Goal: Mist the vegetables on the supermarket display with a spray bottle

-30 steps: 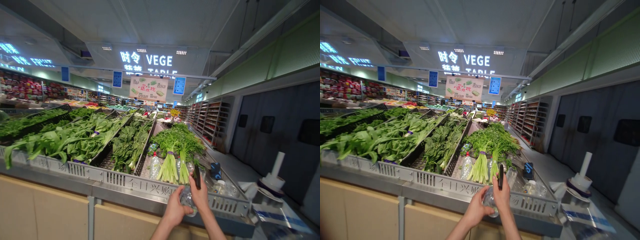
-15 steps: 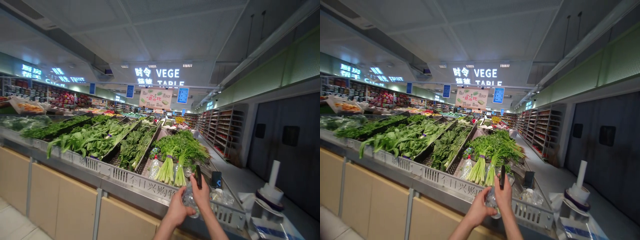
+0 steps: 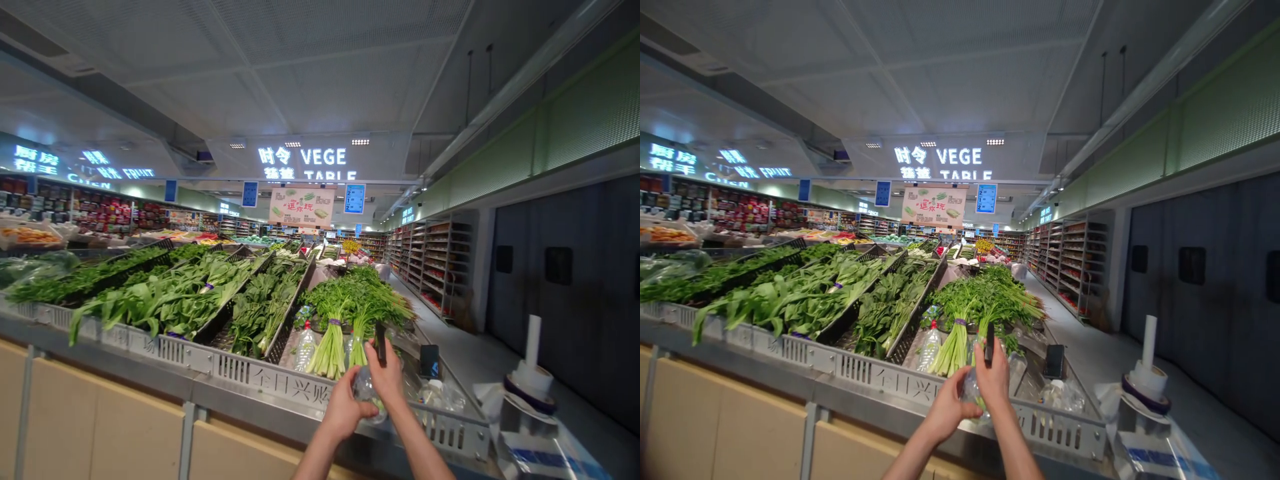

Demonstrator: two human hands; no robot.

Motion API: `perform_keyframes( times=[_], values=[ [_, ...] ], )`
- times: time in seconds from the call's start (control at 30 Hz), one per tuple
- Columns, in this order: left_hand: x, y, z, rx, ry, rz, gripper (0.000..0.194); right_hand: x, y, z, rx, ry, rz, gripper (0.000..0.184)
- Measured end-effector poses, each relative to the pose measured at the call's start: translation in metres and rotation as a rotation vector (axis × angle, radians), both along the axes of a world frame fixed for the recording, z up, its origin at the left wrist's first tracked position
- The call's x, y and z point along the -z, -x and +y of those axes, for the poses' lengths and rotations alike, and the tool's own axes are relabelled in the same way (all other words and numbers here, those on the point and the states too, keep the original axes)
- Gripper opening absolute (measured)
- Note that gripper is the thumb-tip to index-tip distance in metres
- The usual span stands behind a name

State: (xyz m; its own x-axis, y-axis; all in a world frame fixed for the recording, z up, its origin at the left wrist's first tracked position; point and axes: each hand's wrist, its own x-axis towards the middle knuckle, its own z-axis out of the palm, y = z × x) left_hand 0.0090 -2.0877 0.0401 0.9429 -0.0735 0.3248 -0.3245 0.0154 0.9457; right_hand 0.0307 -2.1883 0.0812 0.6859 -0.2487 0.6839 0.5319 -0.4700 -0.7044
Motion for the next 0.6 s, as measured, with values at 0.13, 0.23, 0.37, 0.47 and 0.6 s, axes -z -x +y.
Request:
perform_keyframes(
  times=[0.13, 0.23, 0.37, 0.47, 0.6],
  values=[
    [0.001, -0.001, 0.02, -0.019, -0.011, -0.002, 0.073, 0.004, -0.003, 0.021, -0.04, 0.004, -0.021, 0.038],
    [0.005, -0.001, 0.037, -0.055, -0.049, 0.019, 0.074, 0.009, -0.004, 0.038, -0.065, 0.028, -0.042, 0.035],
    [0.014, -0.002, 0.055, -0.059, -0.064, 0.022, 0.073, 0.012, -0.001, 0.056, -0.075, 0.063, -0.051, 0.029],
    [0.018, -0.004, 0.063, -0.049, -0.069, 0.015, 0.071, 0.013, 0.0, 0.065, -0.074, 0.058, -0.036, 0.027],
    [0.019, -0.008, 0.071, -0.057, -0.087, 0.028, 0.074, 0.013, -0.003, 0.072, -0.085, 0.042, -0.005, 0.028]
  ],
)
